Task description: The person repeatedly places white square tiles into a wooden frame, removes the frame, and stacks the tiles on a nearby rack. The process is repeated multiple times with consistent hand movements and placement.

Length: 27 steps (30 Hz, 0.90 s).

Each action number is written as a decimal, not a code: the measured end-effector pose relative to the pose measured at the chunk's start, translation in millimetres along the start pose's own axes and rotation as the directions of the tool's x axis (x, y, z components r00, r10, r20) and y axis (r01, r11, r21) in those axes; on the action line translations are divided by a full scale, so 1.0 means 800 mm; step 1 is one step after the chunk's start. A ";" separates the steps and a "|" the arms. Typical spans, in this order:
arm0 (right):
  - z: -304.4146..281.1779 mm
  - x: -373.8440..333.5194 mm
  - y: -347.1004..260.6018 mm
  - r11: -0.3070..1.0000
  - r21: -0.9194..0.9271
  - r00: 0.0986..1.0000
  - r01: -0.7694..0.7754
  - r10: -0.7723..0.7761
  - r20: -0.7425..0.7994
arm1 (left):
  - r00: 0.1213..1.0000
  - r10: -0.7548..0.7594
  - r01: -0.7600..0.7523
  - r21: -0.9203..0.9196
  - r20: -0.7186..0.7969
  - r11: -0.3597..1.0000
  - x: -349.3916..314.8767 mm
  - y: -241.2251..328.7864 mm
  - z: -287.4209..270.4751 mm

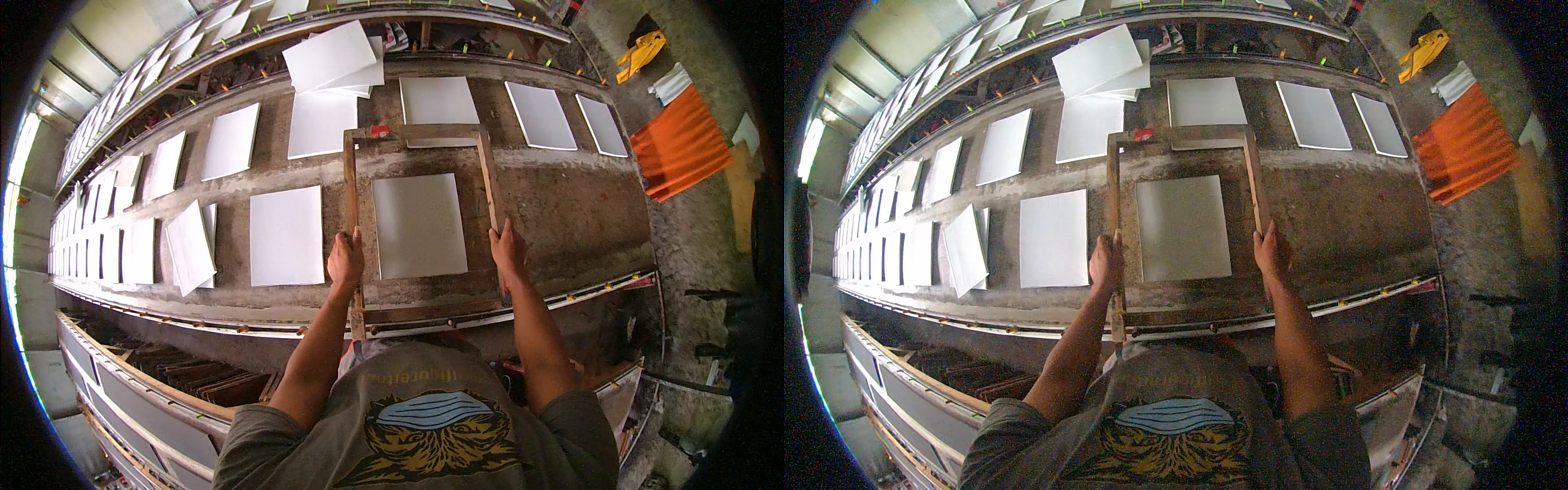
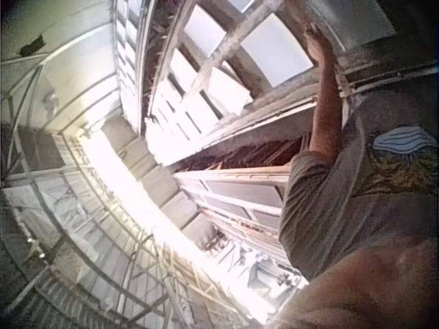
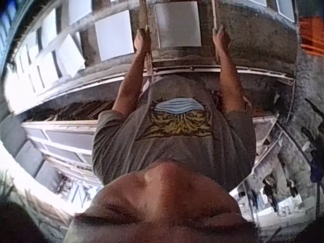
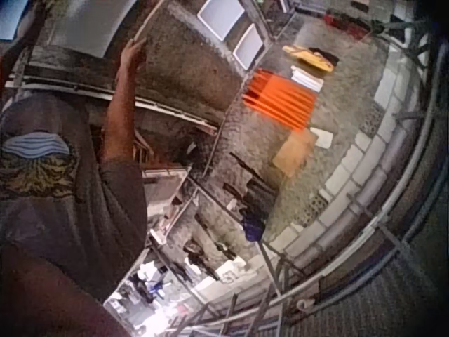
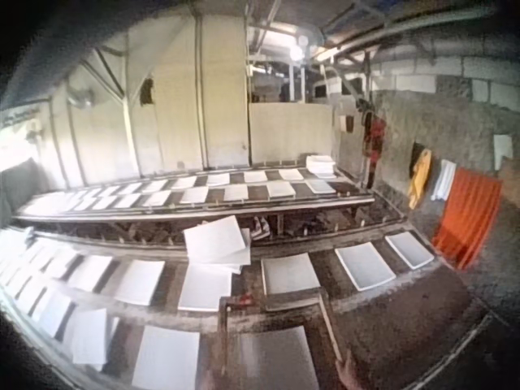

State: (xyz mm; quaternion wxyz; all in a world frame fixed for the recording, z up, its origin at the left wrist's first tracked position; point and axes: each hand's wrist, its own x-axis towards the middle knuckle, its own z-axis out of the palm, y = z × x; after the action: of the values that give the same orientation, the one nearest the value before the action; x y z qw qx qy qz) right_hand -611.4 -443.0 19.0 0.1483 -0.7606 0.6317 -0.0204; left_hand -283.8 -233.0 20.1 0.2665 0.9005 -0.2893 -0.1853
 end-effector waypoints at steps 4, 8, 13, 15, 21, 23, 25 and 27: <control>-0.022 -0.007 -0.015 0.991 0.135 0.999 -0.023 0.027 -0.023 | 0.999 0.031 -0.031 -0.063 -0.008 0.998 -0.005 0.015 -0.031; -0.027 -0.005 0.005 0.983 0.176 0.976 0.048 -0.009 -0.218 | 0.996 0.068 -0.076 -0.161 -0.054 0.984 -0.007 0.030 -0.043; -0.104 -0.007 0.020 0.994 0.105 0.993 -0.016 0.028 -0.111 | 0.993 0.099 -0.111 -0.252 -0.061 0.961 -0.021 0.069 -0.028; -0.103 0.007 0.062 0.999 0.047 0.987 -0.017 0.024 -0.156 | 0.984 0.158 -0.174 -0.248 -0.082 0.953 -0.036 0.097 -0.015; -0.122 0.039 0.167 0.999 0.030 0.977 0.024 -0.018 -0.212 | 0.979 0.200 -0.204 -0.269 -0.042 0.941 -0.063 0.169 0.047; -0.122 0.053 0.210 0.999 0.002 0.964 0.054 -0.052 -0.261 | 0.986 0.167 -0.163 -0.273 -0.009 0.948 -0.077 0.205 0.068; -0.129 0.065 0.237 1.000 0.002 0.972 0.030 -0.029 -0.234 | 0.991 0.133 -0.125 -0.264 0.013 0.957 -0.089 0.232 0.090; -0.129 0.081 0.271 1.000 0.010 0.977 0.017 -0.015 -0.211 | 0.994 0.106 -0.094 -0.254 0.035 0.963 -0.101 0.253 0.114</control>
State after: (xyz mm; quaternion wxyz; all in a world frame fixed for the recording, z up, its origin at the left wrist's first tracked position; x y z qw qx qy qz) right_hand -827.9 -560.9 52.8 0.0845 -0.7584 0.6375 -0.1060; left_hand -475.7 -356.5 81.3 0.3808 0.8388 -0.3149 -0.2286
